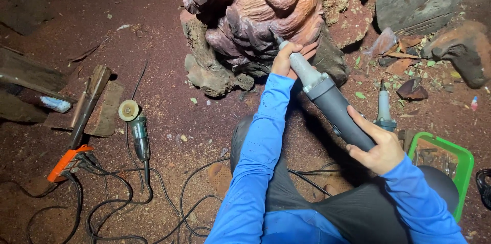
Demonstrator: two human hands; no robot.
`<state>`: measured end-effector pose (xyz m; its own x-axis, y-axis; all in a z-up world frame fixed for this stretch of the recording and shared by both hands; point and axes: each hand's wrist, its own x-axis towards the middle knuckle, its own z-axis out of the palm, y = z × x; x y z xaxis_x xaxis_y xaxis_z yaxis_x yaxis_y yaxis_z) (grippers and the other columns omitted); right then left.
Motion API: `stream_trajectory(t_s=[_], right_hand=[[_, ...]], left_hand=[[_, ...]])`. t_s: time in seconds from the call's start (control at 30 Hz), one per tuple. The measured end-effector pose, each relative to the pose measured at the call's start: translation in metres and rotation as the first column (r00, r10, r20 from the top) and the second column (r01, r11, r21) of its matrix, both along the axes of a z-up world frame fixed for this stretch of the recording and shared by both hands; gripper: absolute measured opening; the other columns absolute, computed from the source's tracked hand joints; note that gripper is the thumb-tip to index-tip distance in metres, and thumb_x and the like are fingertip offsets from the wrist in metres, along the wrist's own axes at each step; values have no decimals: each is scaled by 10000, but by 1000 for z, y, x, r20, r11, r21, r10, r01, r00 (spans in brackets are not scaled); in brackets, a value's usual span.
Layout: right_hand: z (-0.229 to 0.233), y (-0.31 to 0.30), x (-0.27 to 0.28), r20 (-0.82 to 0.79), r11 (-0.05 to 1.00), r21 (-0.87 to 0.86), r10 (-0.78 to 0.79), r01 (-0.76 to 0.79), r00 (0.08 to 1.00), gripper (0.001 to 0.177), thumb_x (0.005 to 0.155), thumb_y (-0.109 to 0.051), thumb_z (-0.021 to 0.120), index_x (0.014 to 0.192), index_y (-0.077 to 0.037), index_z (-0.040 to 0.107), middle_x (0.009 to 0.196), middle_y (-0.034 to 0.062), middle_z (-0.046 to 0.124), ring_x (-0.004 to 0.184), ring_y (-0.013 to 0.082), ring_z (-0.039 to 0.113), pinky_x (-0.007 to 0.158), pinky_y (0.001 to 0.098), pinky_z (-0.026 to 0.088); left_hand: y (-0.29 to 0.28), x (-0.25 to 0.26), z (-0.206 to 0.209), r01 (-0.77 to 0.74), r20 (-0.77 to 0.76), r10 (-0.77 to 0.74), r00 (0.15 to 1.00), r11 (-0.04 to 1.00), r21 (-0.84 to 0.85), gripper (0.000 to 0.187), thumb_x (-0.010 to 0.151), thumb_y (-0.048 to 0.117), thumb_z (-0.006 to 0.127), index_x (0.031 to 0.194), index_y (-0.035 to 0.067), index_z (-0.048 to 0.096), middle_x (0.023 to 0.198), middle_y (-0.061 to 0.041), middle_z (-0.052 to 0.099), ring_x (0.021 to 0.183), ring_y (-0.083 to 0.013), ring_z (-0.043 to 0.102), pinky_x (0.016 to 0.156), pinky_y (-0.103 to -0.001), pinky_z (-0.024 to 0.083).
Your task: Carving intricate details into a large wooden sculpture using a power rotary tool.
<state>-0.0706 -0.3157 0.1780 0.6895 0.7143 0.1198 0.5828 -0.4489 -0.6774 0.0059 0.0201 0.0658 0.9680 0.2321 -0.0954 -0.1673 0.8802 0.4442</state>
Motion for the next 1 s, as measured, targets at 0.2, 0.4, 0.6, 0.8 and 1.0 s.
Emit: stream_trajectory(t_s=[0.2,0.4,0.6,0.8,1.0], right_hand=[[-27,12,0,-4,984,176,-1,2,1000,873,604,-175,858,1440,-285,632,1392,42,662,1219,280,628,977,430,521],[-16,12,0,-13,979,206,10,-7,1000,820,648,-133,803,1438,-272,631,1355,113,673,1208,368,626,1000,482,528],[-23,7,2,-102,974,226,44,-20,994,838,683,-145,763,1483,-287,560,1334,157,671,1192,426,628,992,490,551],[-33,-5,-5,-220,961,272,101,-39,970,862,723,-117,745,1530,-268,485,1302,251,645,1143,490,649,964,546,568],[-59,-38,0,-167,967,231,152,-111,974,880,754,-166,787,1550,-306,439,1347,276,597,1163,531,620,944,581,563]], left_hand=[[14,-1,1,86,-87,-87,992,996,-25,227,829,148,701,965,141,520,1395,-288,566,1353,-484,480,974,-838,304],[14,-18,35,137,-83,-139,987,990,-31,376,764,170,711,1044,41,495,1556,-352,373,1500,-534,237,1079,-827,98],[-15,-30,79,8,-180,-21,983,997,-73,373,684,78,676,1044,-12,644,1248,-322,578,1192,-508,505,997,-767,355],[-83,-56,171,-240,-344,256,904,967,90,194,612,0,725,572,79,553,606,-146,607,569,-335,616,614,-518,616],[-65,-50,93,-114,-241,146,960,983,143,211,743,164,734,679,94,545,936,-151,659,960,-364,640,830,-700,533]])
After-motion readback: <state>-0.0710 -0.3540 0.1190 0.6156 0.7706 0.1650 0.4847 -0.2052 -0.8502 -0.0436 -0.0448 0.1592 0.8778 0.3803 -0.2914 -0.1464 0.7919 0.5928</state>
